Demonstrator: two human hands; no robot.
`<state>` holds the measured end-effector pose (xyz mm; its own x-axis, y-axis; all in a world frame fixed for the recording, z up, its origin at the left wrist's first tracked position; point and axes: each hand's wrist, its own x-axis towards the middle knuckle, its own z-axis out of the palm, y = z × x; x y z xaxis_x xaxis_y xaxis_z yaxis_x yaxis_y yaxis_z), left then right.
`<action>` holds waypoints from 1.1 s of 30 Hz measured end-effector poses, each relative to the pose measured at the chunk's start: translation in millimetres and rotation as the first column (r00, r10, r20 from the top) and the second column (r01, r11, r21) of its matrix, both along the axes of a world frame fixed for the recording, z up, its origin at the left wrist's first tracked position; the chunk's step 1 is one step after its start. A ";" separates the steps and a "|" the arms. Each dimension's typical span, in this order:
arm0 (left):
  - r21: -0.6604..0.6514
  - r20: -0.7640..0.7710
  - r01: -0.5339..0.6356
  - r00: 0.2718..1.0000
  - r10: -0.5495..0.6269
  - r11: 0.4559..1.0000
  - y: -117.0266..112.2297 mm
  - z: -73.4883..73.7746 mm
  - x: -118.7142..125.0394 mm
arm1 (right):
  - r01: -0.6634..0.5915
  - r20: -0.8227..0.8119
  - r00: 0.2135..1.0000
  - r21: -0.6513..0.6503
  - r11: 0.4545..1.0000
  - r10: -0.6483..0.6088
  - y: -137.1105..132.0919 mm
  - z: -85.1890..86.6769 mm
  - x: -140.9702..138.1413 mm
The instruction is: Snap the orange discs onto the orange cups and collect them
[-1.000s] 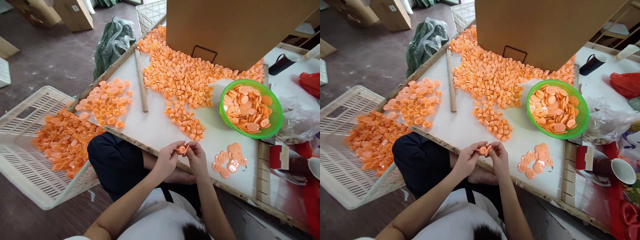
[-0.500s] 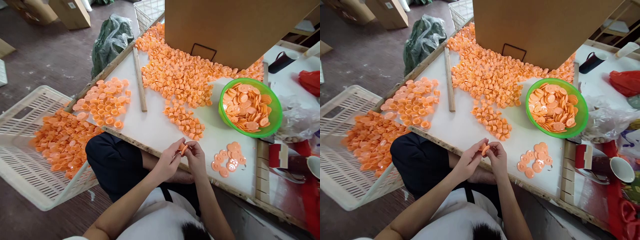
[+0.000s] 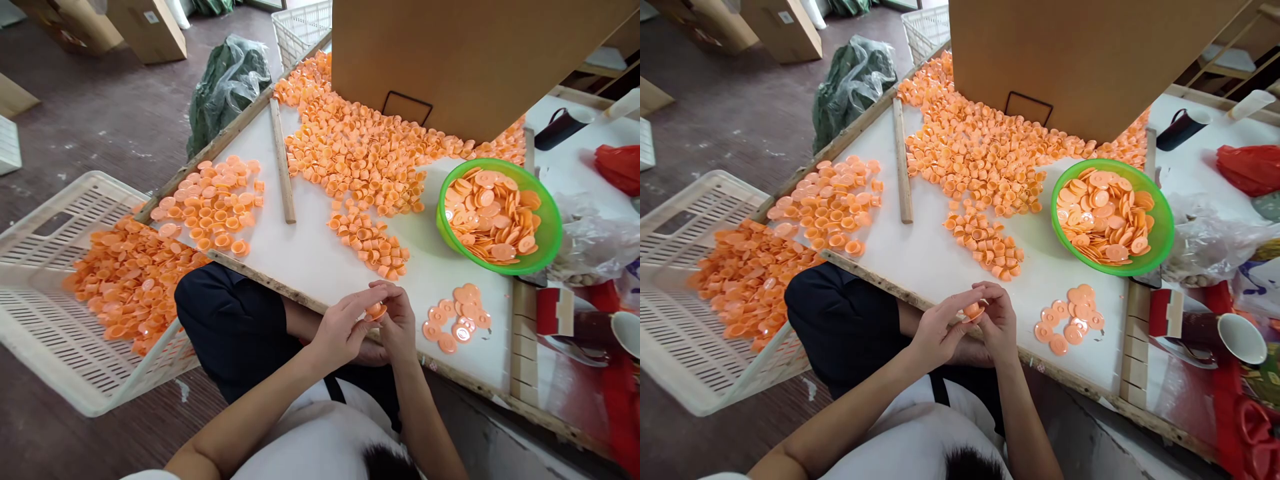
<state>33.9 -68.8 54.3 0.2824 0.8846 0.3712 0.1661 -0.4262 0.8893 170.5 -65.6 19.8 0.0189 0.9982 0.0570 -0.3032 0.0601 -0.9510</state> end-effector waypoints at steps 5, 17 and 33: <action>-0.046 0.160 -0.076 0.984 0.082 0.996 -2.5 -2.8 1.8 | -0.041 0.037 0.999 0.032 0.999 0.040 1.5 11.4 0.6; 0.083 0.101 -0.118 0.989 0.109 0.990 5.7 8.9 -8.0 | -0.136 0.209 0.972 0.105 0.985 0.112 2.2 16.1 10.1; -0.280 0.189 -0.099 0.970 0.156 0.955 0.5 2.3 -8.6 | -0.090 0.076 0.993 -0.024 0.996 0.092 -0.4 17.7 0.6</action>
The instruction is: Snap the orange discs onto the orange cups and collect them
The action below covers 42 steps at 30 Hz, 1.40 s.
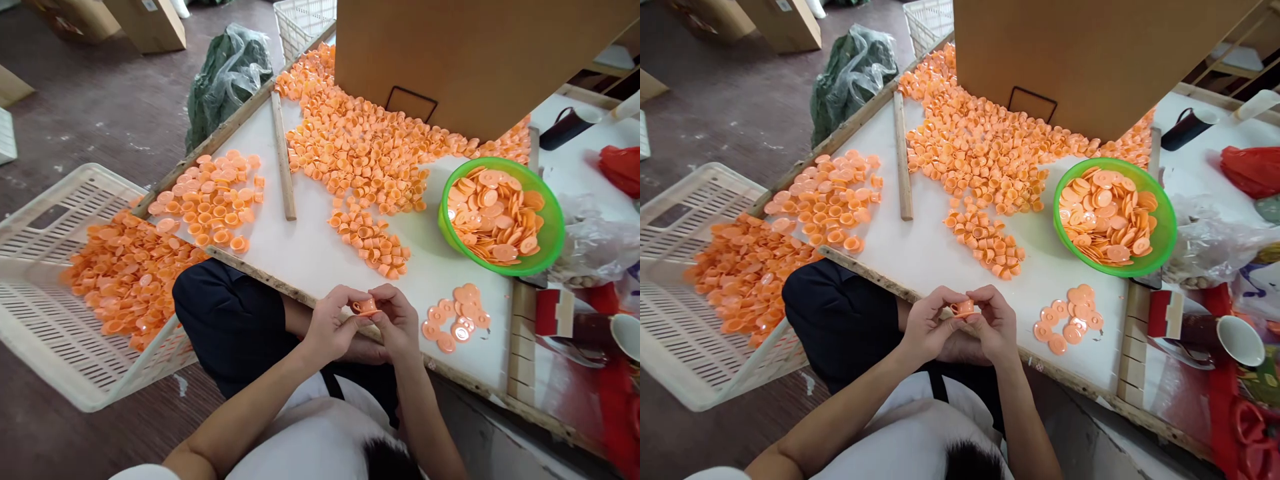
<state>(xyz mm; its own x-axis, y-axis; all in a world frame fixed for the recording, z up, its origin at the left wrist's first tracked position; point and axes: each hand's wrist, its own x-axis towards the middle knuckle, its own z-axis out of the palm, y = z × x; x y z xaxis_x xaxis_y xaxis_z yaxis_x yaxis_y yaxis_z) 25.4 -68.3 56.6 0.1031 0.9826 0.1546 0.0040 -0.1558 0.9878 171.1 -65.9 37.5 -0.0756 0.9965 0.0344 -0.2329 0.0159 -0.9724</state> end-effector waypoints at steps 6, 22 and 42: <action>-0.119 -0.125 -0.054 0.991 0.039 0.991 12.4 -20.6 1.3 | 0.013 0.208 0.978 -0.090 0.996 0.006 10.3 -13.4 11.0; 0.301 -0.652 -0.142 0.692 0.312 0.943 76.0 -45.1 -58.4 | 0.486 0.936 0.015 0.301 0.820 -0.352 21.2 -68.0 180.6; -0.385 0.163 0.081 0.986 -0.019 0.920 53.2 -41.9 7.5 | 0.334 0.171 0.937 -0.187 0.924 -0.304 13.7 -25.6 53.1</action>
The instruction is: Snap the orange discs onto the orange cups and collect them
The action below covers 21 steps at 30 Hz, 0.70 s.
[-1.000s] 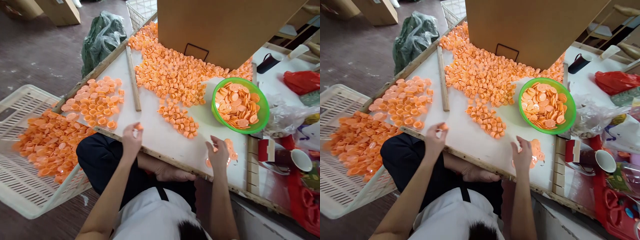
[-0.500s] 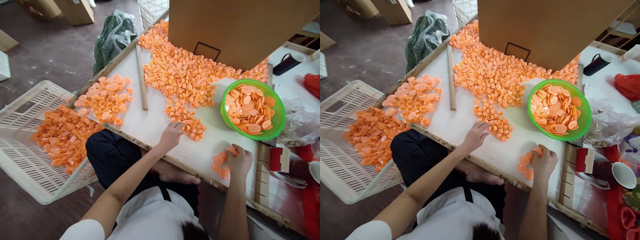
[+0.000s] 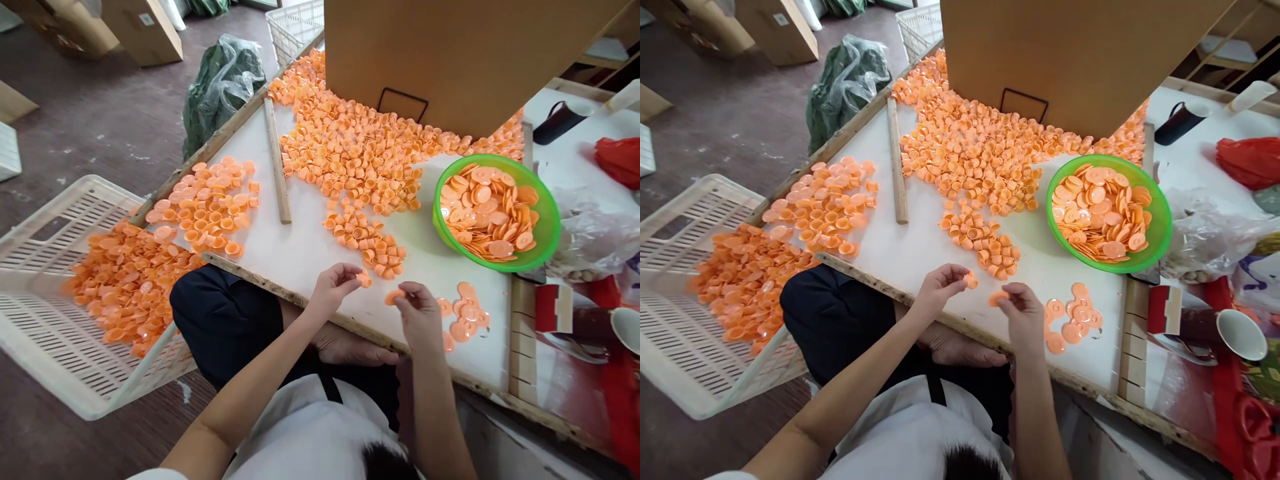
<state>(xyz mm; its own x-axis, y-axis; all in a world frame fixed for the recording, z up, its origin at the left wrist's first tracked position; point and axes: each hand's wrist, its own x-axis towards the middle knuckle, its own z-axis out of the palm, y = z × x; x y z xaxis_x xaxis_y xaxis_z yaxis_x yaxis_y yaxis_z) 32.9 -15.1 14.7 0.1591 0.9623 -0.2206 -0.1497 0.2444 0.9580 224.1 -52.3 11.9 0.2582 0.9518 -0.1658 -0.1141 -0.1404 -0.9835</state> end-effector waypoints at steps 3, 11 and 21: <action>-0.006 0.109 -0.001 0.994 0.002 1.000 -14.9 14.0 2.2 | -0.087 -0.202 0.975 0.020 0.996 0.090 1.8 4.9 -32.9; 0.241 -0.123 0.045 0.992 -0.015 0.969 -24.0 30.4 -1.7 | -0.217 -0.214 0.949 0.088 0.972 0.231 0.8 5.3 -37.6; 0.463 -0.281 0.124 0.960 0.012 0.878 -30.1 41.1 -3.5 | -0.164 -0.133 0.974 0.135 0.977 0.181 -8.3 -0.9 -46.1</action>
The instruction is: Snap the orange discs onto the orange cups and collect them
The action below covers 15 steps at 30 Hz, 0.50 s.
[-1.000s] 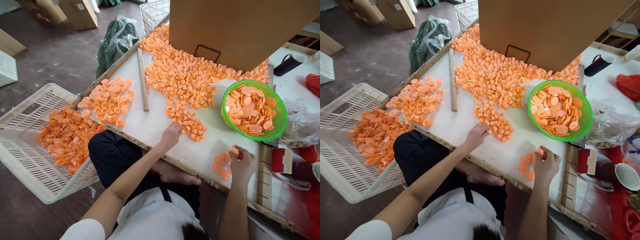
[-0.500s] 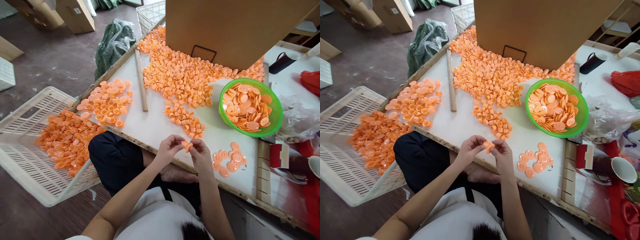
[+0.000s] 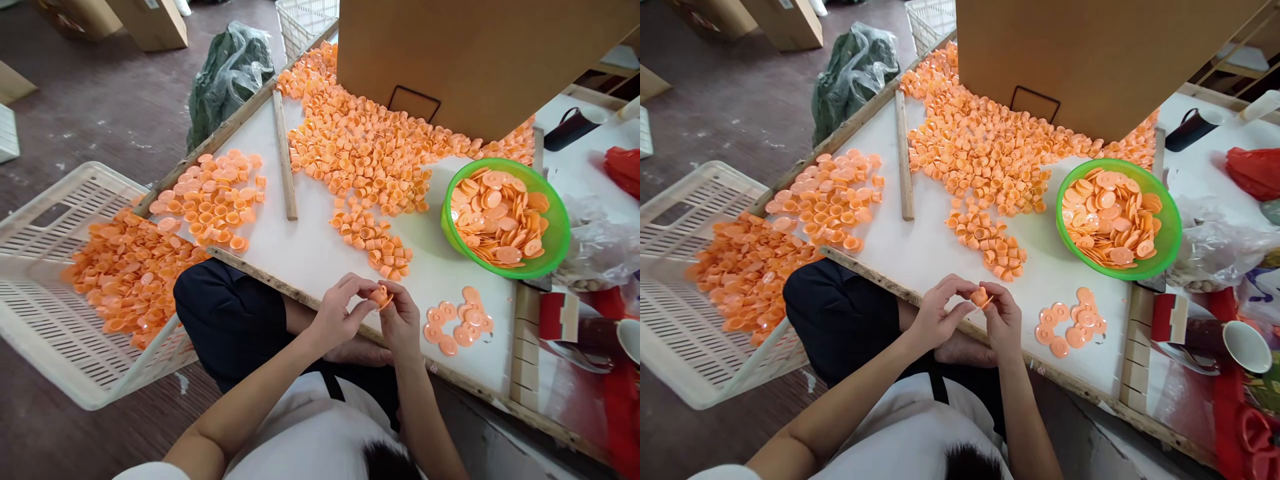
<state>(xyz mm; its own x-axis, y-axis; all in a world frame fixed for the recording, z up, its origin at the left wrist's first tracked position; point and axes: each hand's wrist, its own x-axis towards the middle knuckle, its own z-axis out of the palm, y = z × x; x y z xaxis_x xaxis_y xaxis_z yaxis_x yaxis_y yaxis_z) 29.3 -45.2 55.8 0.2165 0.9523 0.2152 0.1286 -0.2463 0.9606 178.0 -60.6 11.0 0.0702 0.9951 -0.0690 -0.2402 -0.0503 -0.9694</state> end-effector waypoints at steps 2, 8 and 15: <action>0.032 0.000 -0.012 1.000 0.012 0.999 -0.7 -1.1 1.0 | 0.004 0.014 1.000 0.025 1.000 -0.004 -0.1 -0.2 -0.6; 0.005 0.045 -0.043 0.998 0.042 0.999 -0.8 -5.3 4.7 | -0.018 0.051 0.999 0.042 0.999 0.016 0.8 2.6 0.8; -0.083 0.101 -0.049 0.993 0.057 0.995 -2.1 -10.8 5.7 | -0.024 0.042 0.999 0.076 0.997 0.021 -1.8 4.9 -1.0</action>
